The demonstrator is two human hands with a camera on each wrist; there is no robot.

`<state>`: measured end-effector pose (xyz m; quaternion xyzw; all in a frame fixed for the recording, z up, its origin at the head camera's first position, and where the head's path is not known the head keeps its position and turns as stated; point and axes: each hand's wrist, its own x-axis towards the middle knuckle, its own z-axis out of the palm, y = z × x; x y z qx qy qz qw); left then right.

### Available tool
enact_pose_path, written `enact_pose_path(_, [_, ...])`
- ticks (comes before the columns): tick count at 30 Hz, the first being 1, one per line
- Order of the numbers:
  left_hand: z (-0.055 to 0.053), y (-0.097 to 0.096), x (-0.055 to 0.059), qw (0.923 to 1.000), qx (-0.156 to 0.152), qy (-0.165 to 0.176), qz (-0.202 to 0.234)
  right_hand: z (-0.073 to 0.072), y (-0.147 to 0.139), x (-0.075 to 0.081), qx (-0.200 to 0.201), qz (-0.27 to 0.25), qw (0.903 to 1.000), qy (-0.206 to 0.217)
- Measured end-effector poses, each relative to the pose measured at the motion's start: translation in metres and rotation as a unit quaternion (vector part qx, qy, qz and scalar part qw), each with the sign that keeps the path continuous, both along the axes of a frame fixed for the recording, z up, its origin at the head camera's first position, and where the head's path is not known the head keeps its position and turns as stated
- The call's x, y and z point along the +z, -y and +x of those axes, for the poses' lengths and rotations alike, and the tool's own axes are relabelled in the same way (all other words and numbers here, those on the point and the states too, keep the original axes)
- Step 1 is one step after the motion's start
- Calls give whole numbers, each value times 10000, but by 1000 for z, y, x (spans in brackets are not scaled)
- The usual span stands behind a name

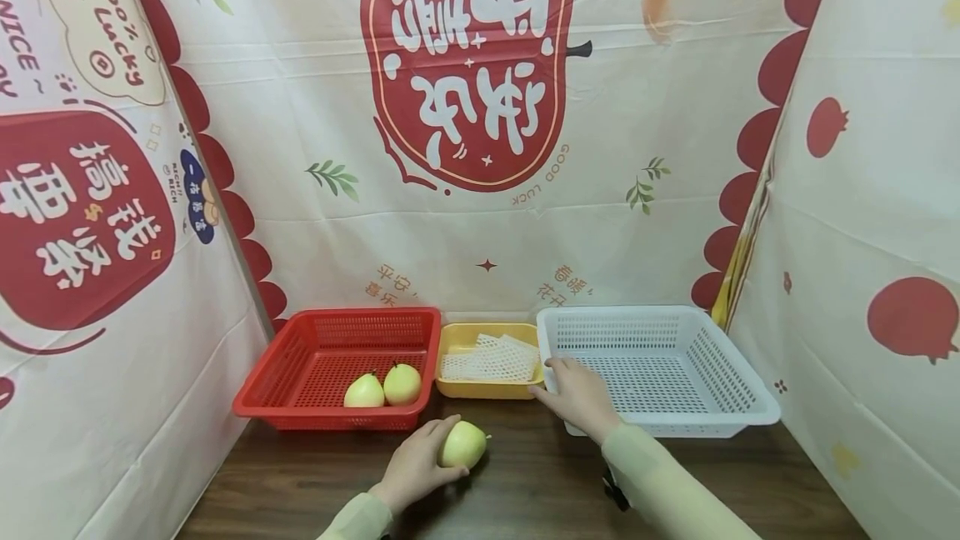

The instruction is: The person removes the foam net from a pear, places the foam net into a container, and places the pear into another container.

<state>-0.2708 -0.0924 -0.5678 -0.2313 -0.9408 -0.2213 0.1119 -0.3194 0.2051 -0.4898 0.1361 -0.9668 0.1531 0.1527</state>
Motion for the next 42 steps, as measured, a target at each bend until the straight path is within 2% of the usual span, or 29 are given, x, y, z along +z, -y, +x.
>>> enact_pose_path(10, [-1, 0, -5, 10000, -18, -37, 75, 12, -14, -15, -187, 169, 9996, 155])
enact_pose_path(22, [-2, -1, -4, 10000, 32, 29, 84, 20, -21, -33, -238, 422, 9988, 77])
enact_pose_path(30, [-1, 1, -3, 9999, 9, -71, 80, 27, -24, -37, -154, 623, 9978, -162])
enact_pose_path(37, [-1, 0, -2, 9999, 49, 48, 111, 28, -27, -43, -166, 866, 9956, -302])
enact_pose_path(42, [-2, 0, -3, 9999, 46, 67, 136, 30, -28, -47, -177, 887, 9938, -647])
